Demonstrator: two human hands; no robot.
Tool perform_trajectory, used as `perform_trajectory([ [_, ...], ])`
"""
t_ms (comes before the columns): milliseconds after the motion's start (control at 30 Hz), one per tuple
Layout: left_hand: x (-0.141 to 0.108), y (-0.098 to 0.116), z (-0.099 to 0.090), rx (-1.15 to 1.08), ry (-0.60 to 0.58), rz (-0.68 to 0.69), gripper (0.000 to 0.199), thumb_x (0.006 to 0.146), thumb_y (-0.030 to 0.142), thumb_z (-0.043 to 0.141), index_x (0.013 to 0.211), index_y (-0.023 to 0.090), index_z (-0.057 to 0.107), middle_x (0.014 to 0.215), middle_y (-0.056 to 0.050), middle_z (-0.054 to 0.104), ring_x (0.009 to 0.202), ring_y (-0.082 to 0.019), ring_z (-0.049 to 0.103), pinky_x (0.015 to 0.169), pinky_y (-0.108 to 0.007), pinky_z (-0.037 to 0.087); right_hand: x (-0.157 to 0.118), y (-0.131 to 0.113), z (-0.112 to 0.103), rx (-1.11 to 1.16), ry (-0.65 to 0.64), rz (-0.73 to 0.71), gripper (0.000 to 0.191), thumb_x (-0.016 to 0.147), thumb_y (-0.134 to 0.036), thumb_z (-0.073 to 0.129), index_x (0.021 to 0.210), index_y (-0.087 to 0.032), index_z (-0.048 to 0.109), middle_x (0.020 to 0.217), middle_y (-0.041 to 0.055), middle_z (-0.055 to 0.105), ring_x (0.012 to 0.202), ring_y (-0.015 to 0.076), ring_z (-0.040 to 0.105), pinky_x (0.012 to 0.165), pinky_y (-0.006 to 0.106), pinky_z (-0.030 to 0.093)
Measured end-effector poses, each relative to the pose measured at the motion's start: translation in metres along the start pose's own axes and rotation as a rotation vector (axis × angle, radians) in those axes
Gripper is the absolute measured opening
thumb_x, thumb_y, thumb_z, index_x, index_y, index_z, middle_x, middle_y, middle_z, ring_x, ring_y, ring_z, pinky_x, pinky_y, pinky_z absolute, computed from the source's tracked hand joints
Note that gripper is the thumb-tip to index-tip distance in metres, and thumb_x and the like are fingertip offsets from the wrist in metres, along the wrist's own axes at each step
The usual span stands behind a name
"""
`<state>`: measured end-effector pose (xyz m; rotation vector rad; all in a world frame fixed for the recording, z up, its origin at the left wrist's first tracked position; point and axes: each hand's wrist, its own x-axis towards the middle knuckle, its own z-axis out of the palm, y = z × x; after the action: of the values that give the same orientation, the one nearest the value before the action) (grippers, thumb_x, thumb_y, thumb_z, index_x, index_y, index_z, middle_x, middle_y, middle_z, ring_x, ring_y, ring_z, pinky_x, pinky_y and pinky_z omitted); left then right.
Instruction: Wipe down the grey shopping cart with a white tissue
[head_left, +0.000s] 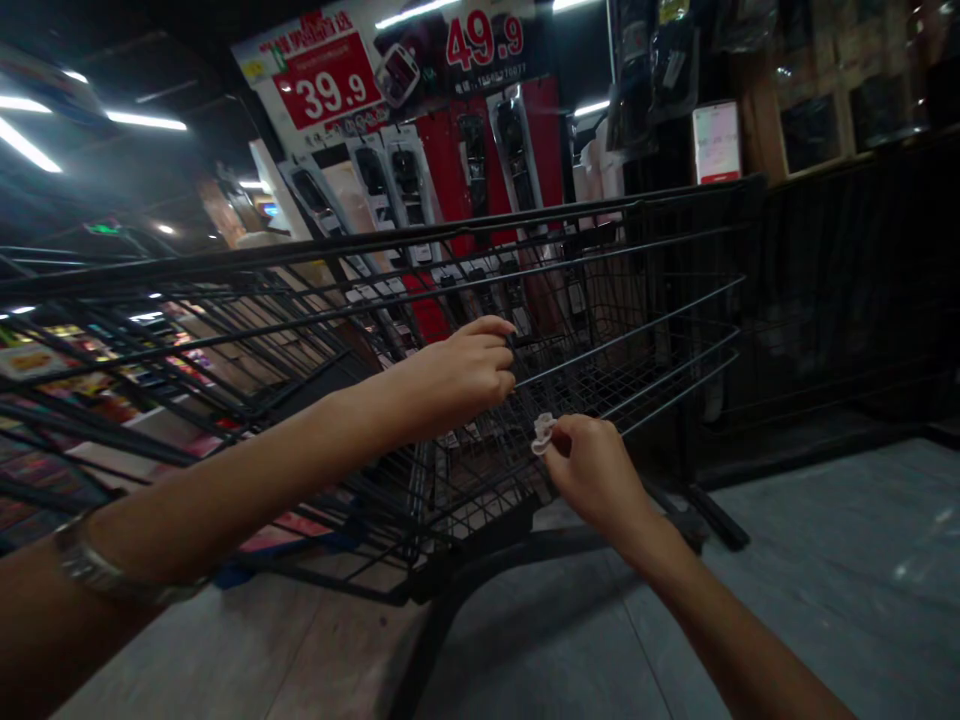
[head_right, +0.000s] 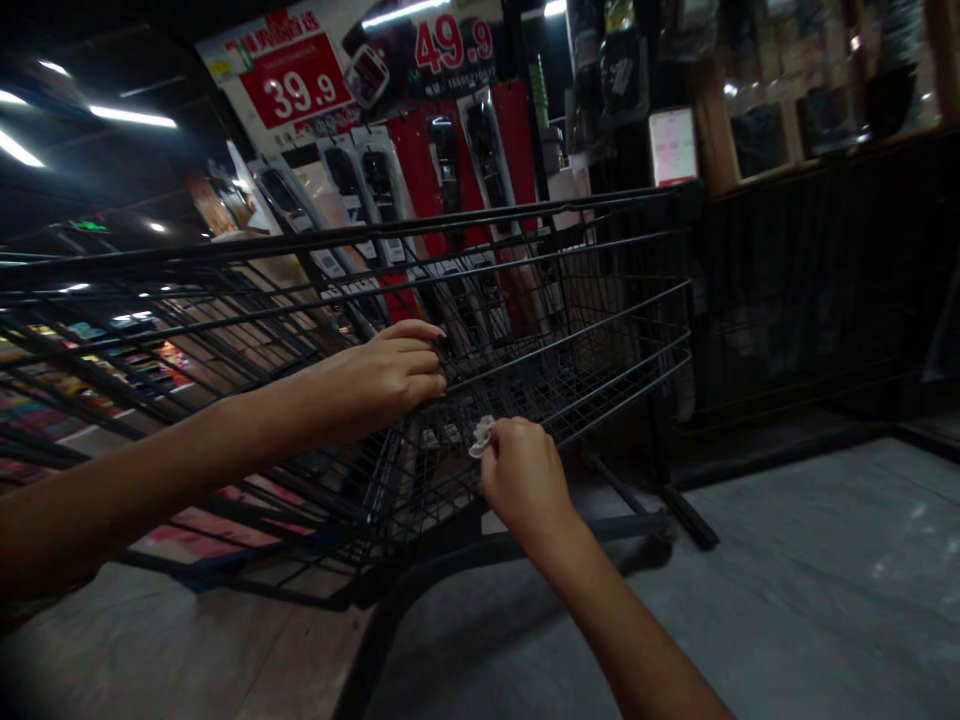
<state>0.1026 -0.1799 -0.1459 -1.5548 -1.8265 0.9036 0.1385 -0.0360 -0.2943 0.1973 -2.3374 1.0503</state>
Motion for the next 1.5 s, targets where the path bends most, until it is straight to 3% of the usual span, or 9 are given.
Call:
perform_trajectory([
  [333, 0.000, 0.013, -0.008, -0.097, -0.018, -0.075, 0.024, 0.087, 0.023, 0.053, 0.066, 0.018, 0.064, 0.067, 0.000, 0.062, 0.071, -0.013, 0.057, 0.106, -0.036, 0.033, -0.002, -0.010, -0.020, -0.161, -0.075, 0.085, 0.024, 0.066, 0.000, 0.054, 0.052, -0.019, 0.056, 0.054, 0.0042, 0.062, 0.051, 0.0144, 0.053, 0.051, 0.027, 0.023],
  [400, 0.000, 0.014, -0.006, -0.075, 0.002, -0.061, 0.023, 0.085, 0.018, 0.054, 0.064, 0.018, 0.063, 0.065, 0.001, 0.061, 0.069, -0.012, 0.056, 0.106, -0.035, 0.032, -0.004, -0.012, -0.030, -0.192, -0.085, 0.104, 0.025, 0.063, 0.001, 0.054, 0.049, -0.020, 0.054, 0.052, 0.0034, 0.061, 0.049, 0.0141, 0.053, 0.050, 0.028, 0.023],
  [467, 0.001, 0.013, -0.003, -0.045, 0.022, -0.051, 0.024, 0.084, 0.012, 0.052, 0.062, 0.019, 0.062, 0.064, 0.002, 0.060, 0.067, -0.012, 0.055, 0.106, -0.034, 0.032, -0.005, -0.016, -0.041, -0.153, -0.022, 0.099, 0.025, 0.065, -0.001, 0.056, 0.049, -0.020, 0.054, 0.051, 0.0023, 0.060, 0.048, 0.0136, 0.053, 0.049, 0.027, 0.024],
  [567, 0.001, 0.013, 0.001, -0.017, 0.056, -0.048, 0.026, 0.083, 0.008, 0.050, 0.062, 0.019, 0.061, 0.063, 0.002, 0.059, 0.065, -0.012, 0.054, 0.105, -0.034, 0.033, 0.000, -0.022, -0.051, 0.018, 0.214, 0.019, 0.019, 0.074, -0.010, 0.058, 0.058, -0.019, 0.061, 0.059, 0.0020, 0.064, 0.054, 0.0140, 0.058, 0.053, 0.025, 0.031],
  [667, 0.001, 0.013, 0.001, -0.016, 0.071, -0.050, 0.027, 0.083, 0.007, 0.049, 0.061, 0.019, 0.061, 0.062, 0.002, 0.059, 0.064, -0.011, 0.053, 0.105, -0.034, 0.034, 0.009, -0.026, -0.040, 0.190, 0.336, -0.079, 0.012, 0.078, -0.012, 0.058, 0.071, -0.018, 0.066, 0.070, 0.0028, 0.068, 0.063, 0.0144, 0.061, 0.059, 0.024, 0.038],
  [800, 0.001, 0.014, 0.000, -0.026, 0.059, -0.061, 0.028, 0.084, 0.008, 0.049, 0.061, 0.019, 0.060, 0.062, 0.003, 0.059, 0.064, -0.011, 0.053, 0.105, -0.033, 0.034, 0.015, -0.023, -0.017, 0.171, 0.365, -0.086, 0.014, 0.077, -0.010, 0.059, 0.064, -0.017, 0.061, 0.068, 0.0029, 0.066, 0.061, 0.0128, 0.057, 0.058, 0.023, 0.036],
  [1100, 0.000, 0.014, 0.001, -0.039, 0.066, -0.085, 0.028, 0.082, 0.008, 0.048, 0.059, 0.020, 0.058, 0.062, 0.002, 0.060, 0.067, -0.012, 0.055, 0.106, -0.033, 0.035, 0.006, 0.012, -0.011, 0.029, 0.101, -0.009, 0.018, 0.074, -0.009, 0.055, 0.060, -0.017, 0.062, 0.061, 0.0033, 0.065, 0.054, 0.0124, 0.055, 0.055, 0.024, 0.033],
  [1333, 0.002, 0.019, 0.002, 0.020, 0.082, -0.086, 0.023, 0.080, 0.008, 0.050, 0.062, 0.019, 0.059, 0.063, 0.001, 0.060, 0.069, -0.013, 0.057, 0.105, -0.033, 0.035, 0.004, 0.015, -0.014, -0.017, 0.009, -0.003, 0.021, 0.075, -0.006, 0.055, 0.059, -0.017, 0.061, 0.061, 0.0033, 0.065, 0.054, 0.0128, 0.055, 0.055, 0.024, 0.030],
  [1500, 0.004, 0.024, 0.001, 0.001, 0.082, -0.116, 0.020, 0.083, 0.021, 0.056, 0.065, 0.017, 0.062, 0.065, -0.001, 0.062, 0.072, -0.015, 0.059, 0.103, -0.036, 0.037, 0.000, 0.018, -0.027, -0.138, -0.024, 0.040, 0.024, 0.072, -0.006, 0.056, 0.052, -0.019, 0.056, 0.052, 0.0025, 0.061, 0.048, 0.0130, 0.052, 0.051, 0.027, 0.025],
])
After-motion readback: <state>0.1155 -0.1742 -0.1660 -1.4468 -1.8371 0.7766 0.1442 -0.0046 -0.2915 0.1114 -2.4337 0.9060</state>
